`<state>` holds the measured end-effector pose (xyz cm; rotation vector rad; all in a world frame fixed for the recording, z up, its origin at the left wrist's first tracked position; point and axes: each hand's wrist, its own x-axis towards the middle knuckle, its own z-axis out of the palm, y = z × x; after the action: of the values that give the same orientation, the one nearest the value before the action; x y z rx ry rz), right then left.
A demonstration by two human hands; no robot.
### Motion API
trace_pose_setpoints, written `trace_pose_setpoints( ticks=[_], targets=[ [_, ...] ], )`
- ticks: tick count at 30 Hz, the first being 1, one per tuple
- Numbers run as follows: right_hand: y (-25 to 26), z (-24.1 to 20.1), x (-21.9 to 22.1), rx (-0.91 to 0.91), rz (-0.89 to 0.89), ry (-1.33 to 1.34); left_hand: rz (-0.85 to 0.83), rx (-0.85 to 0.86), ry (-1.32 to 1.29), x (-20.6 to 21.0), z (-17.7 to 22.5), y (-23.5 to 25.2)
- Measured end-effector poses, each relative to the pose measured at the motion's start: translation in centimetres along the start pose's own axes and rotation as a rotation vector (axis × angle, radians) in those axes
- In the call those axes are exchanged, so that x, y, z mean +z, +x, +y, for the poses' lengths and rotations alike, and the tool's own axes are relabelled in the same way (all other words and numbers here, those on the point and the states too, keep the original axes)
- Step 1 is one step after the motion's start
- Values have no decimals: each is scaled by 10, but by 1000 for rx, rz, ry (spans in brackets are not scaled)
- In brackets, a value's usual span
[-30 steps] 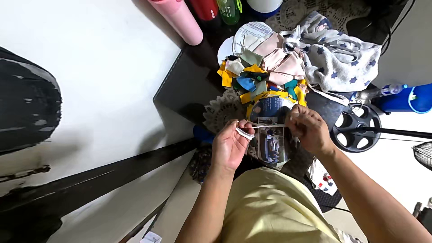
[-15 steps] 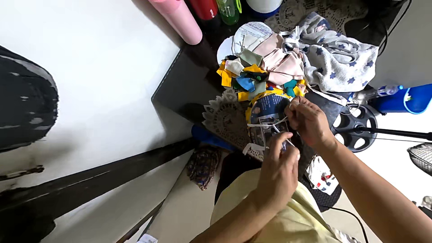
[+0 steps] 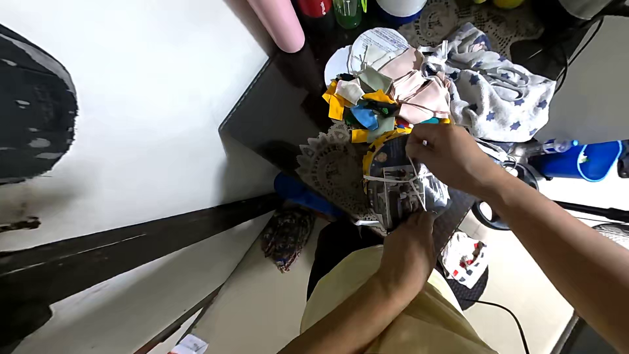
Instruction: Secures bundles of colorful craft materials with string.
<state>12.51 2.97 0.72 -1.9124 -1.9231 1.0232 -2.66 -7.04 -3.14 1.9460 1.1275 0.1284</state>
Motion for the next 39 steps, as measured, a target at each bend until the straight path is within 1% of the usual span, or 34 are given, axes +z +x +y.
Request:
trace_pose_setpoints(
  ticks=[2,3,4,5,7,9,11,13,15,17,19,22,24,25,28,29,31,32,33,35,36,37,39],
  targets=[
    [10,-1,0,-187,40,-241,-195,-95,-12,-14,6,6],
    [15,1,2,-288,63,-335,-248,-116,-11,-19,7,8],
    [20,4,4,-373,83,-409,-258,-115,-4,-20,8,10],
    [25,5,6,-435,88,-464,-225,-92,11,-18,7,10],
    [35,8,9,-506,60,-514,-210,-46,36,-16,5,10],
    [44,12,9,-499,0,-496,-161,23,59,-9,-3,8],
    [49,16,7,-440,-73,-453,-85,85,78,-2,-9,7],
    [57,16,2,-391,-163,-421,-43,87,86,2,-12,4],
    [65,12,-9,-294,-290,-423,8,62,46,8,-13,1],
    [74,7,-16,-235,-376,-438,10,-5,-115,11,-16,-2],
    [83,8,-19,-223,-416,-417,-62,-123,-408,11,-21,-4],
    [100,17,-25,-237,-502,-357,-85,-282,-926,23,-33,-8],
    [111,11,-33,-153,-637,-343,-115,-413,-1231,29,-39,-6],
    [116,11,-36,-132,-694,-340,-120,-472,-1332,31,-42,-4],
    [130,11,-46,-130,-836,-332,-126,-541,-1448,36,-49,0],
    [134,13,-49,-153,-845,-362,-119,-538,-1457,39,-51,0],
    [138,2,-57,-145,-856,-488,-104,-509,-1454,43,-54,0],
    [137,-5,-60,-181,-840,-578,-94,-491,-1450,44,-56,-1],
    [134,-3,-61,-315,-769,-667,-86,-470,-1436,47,-58,-1],
    [128,-8,-59,-508,-674,-892,-72,-423,-1361,52,-63,-1],
    [128,-12,-56,-556,-674,-999,-62,-393,-1303,55,-65,-1],
    [128,-13,-54,-591,-694,-1070,-54,-363,-1237,56,-67,-2],
    [132,2,-51,-777,-653,-1060,-48,-339,-1131,58,-72,-3]
  ],
)
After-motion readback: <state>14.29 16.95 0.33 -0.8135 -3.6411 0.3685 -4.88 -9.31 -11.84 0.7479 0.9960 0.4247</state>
